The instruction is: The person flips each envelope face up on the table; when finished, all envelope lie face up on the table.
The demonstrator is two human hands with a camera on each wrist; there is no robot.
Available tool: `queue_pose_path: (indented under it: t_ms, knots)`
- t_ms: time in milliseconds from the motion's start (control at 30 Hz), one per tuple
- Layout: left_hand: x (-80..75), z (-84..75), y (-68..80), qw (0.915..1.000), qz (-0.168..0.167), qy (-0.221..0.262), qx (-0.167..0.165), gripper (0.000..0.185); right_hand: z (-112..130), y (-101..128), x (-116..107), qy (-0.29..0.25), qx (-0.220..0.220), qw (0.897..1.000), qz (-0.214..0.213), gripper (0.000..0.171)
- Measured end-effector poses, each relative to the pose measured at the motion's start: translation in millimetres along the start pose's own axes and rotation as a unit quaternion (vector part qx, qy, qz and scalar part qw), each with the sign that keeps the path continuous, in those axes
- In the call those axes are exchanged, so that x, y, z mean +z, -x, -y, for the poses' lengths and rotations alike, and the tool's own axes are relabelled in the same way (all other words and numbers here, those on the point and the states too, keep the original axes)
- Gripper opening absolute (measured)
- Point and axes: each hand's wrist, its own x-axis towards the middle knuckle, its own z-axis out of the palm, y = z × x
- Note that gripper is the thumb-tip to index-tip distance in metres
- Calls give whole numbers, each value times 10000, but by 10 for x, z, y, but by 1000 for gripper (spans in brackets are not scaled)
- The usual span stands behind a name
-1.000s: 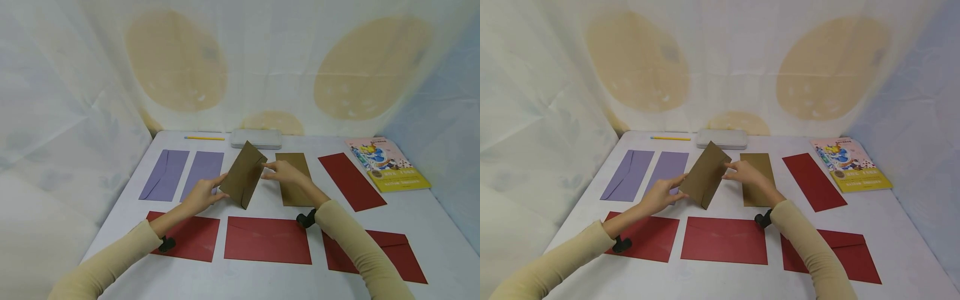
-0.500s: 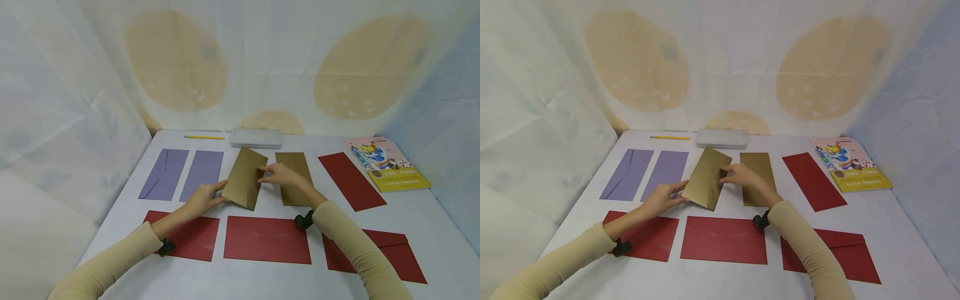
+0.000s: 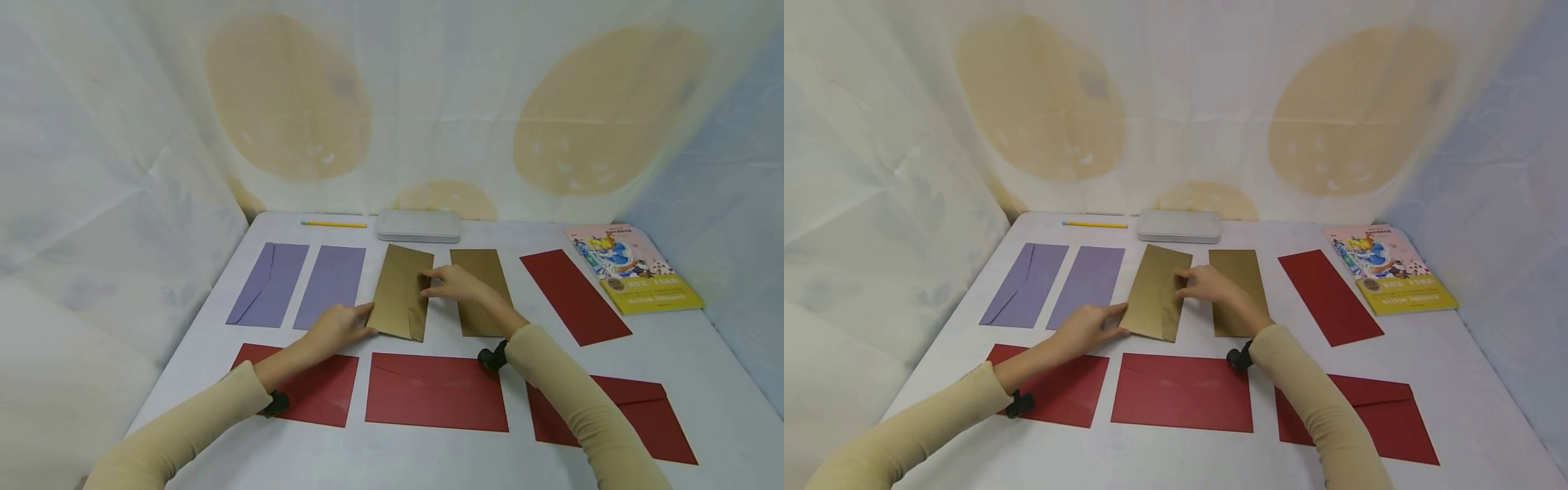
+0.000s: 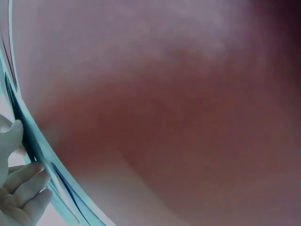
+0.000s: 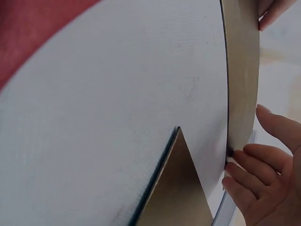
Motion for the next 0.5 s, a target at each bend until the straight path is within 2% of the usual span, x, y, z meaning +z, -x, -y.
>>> queue_pose_path:
  t_ms: [133, 300, 500]
  knots:
    - [11, 4, 5, 9994, 115, -276, 166, 52, -9, 31, -1, 36, -4, 10000, -22, 60]
    - [-30, 9, 5, 9991, 221, -111, 353, 52, 20, 116, -28, 91, -240, 9996, -122, 60]
    - [-78, -45, -26, 9956, 414, 76, 836, 53, 25, 132, -4, 149, -365, 9992, -9, 57]
